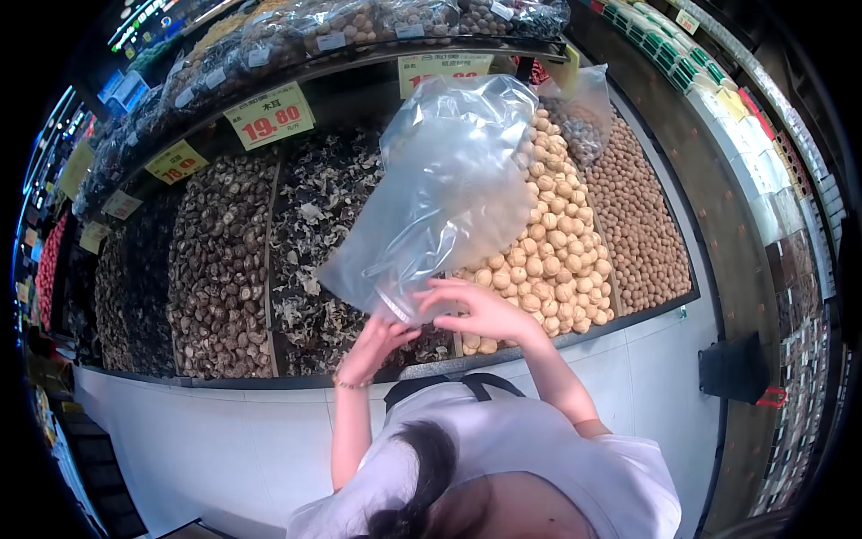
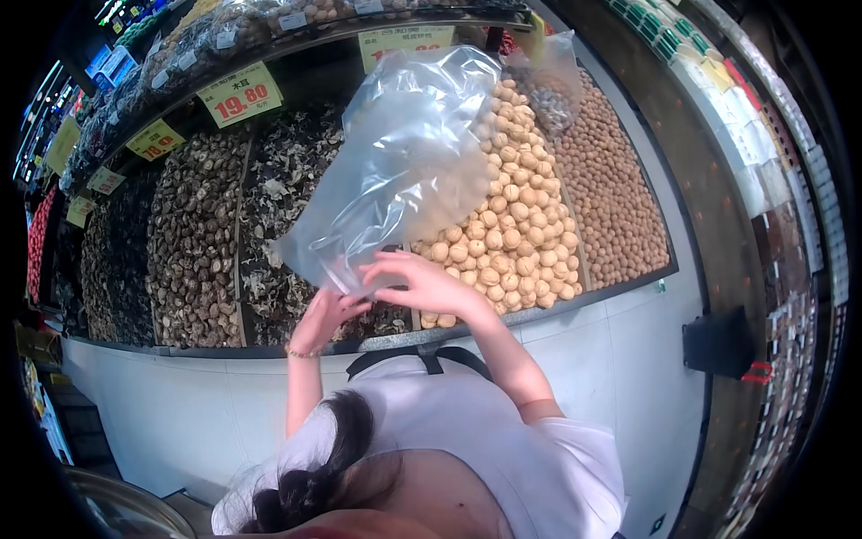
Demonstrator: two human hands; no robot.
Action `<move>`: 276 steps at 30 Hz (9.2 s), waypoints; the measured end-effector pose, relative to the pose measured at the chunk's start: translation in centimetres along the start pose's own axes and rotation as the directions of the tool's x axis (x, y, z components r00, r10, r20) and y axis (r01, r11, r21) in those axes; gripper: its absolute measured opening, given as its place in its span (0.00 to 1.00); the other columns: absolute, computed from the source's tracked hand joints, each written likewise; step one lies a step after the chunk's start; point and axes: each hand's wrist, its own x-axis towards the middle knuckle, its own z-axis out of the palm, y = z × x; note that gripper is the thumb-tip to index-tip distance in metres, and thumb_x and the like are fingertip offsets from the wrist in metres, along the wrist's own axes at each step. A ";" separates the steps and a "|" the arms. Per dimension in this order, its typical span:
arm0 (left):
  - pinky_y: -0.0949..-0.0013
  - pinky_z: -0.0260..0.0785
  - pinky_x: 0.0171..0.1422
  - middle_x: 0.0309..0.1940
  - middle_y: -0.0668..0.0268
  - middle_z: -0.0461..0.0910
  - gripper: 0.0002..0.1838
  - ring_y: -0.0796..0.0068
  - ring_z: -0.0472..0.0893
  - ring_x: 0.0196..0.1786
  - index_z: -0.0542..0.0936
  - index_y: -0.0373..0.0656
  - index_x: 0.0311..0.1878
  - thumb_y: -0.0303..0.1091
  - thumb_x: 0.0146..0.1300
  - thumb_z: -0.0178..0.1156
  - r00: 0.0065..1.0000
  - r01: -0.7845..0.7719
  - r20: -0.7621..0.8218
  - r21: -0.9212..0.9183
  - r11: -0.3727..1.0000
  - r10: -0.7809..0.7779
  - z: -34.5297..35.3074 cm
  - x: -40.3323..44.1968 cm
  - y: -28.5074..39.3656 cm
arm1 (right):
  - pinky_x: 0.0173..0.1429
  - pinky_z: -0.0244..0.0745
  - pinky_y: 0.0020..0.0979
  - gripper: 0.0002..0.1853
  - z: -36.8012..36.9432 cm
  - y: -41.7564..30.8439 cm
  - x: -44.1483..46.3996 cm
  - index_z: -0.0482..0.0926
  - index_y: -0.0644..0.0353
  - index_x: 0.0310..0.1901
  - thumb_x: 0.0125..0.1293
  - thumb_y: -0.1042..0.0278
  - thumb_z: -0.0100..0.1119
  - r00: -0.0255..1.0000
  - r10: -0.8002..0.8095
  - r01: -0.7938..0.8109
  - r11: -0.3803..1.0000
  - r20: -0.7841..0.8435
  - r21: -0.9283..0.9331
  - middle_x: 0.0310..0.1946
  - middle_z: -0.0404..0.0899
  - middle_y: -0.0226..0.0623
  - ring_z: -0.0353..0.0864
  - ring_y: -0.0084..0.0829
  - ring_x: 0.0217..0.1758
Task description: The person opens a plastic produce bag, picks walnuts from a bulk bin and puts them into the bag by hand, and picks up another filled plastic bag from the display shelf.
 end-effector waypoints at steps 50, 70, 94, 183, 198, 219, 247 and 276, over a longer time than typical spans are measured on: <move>0.66 0.69 0.47 0.39 0.61 0.75 0.08 0.69 0.75 0.43 0.73 0.37 0.38 0.27 0.54 0.51 -0.220 -0.737 -0.898 0.410 0.538 0.382 3.9 -24.7 0.3 | 0.53 0.66 0.26 0.12 -4.0 4.7 0.9 0.70 0.65 0.45 0.62 0.70 0.47 0.977 0.134 0.011 0.742 -0.164 0.670 0.44 0.73 0.39 0.73 0.27 0.46; 0.55 0.67 0.45 0.37 0.43 0.76 0.20 0.47 0.77 0.39 0.74 0.26 0.37 0.39 0.54 0.50 -0.708 -0.658 0.465 -0.160 0.736 -0.532 31.6 -37.1 -56.0 | 0.53 0.62 0.30 0.10 10.7 -2.6 6.2 0.70 0.63 0.42 0.62 0.66 0.48 0.924 -0.161 -0.192 0.586 0.346 0.787 0.39 0.69 0.37 0.66 0.31 0.44; 0.55 0.69 0.48 0.36 0.35 0.74 0.36 0.39 0.75 0.42 0.49 0.25 0.51 0.42 0.52 0.57 -0.581 0.434 -0.754 -0.605 0.668 -0.306 20.6 -45.0 -37.7 | 0.45 0.66 0.22 0.07 22.7 -10.0 -1.3 0.71 0.65 0.36 0.62 0.72 0.44 0.921 0.030 -0.307 0.667 0.388 0.679 0.31 0.73 0.35 0.72 0.23 0.35; 0.65 0.62 0.51 0.36 0.59 0.73 0.28 0.68 0.71 0.42 0.71 0.36 0.41 0.53 0.67 0.32 0.690 -0.493 -0.507 0.192 0.848 0.516 -4.2 -9.0 11.7 | 0.40 0.65 0.19 0.17 -13.3 -3.5 26.0 0.71 0.70 0.48 0.63 0.65 0.49 0.742 -0.124 0.277 0.952 -0.658 0.133 0.36 0.75 0.29 0.70 0.16 0.37; 0.67 0.63 0.55 0.48 0.57 0.72 0.28 0.69 0.73 0.49 0.65 0.35 0.56 0.52 0.66 0.37 0.962 -0.256 -0.030 0.251 0.933 0.272 -4.7 -0.7 14.2 | 0.32 0.58 0.14 0.11 0.3 -6.8 20.7 0.70 0.58 0.44 0.63 0.63 0.50 0.834 0.107 0.119 0.923 -0.541 0.366 0.30 0.69 0.18 0.63 0.10 0.31; 0.75 0.67 0.41 0.36 0.67 0.78 0.17 0.80 0.75 0.37 0.75 0.39 0.41 0.44 0.65 0.48 0.859 -0.210 -0.440 0.165 0.964 0.262 -2.6 4.9 7.8 | 0.38 0.67 0.25 0.10 -1.5 -5.8 8.8 0.70 0.63 0.40 0.56 0.81 0.43 0.345 -0.222 -0.082 0.961 -0.912 -0.265 0.29 0.69 0.30 0.71 0.27 0.31; 0.73 0.69 0.38 0.33 0.63 0.75 0.15 0.74 0.79 0.30 0.71 0.38 0.41 0.39 0.68 0.41 0.714 -0.292 -0.541 0.346 0.891 0.444 3.4 6.2 5.9 | 0.50 0.68 0.32 0.13 -1.2 1.5 11.8 0.73 0.62 0.44 0.57 0.70 0.54 0.915 0.088 -0.087 0.996 -0.393 0.020 0.41 0.72 0.40 0.73 0.34 0.46; 0.77 0.60 0.32 0.23 0.74 0.63 0.13 0.83 0.63 0.25 0.70 0.39 0.45 0.39 0.65 0.47 0.750 -0.378 -0.543 0.117 0.918 0.378 4.8 9.0 4.8 | 0.68 0.45 0.39 0.23 -10.8 16.6 0.7 0.60 0.58 0.60 0.62 0.66 0.43 0.587 0.130 -0.632 0.690 -0.799 -0.352 0.63 0.57 0.46 0.47 0.51 0.68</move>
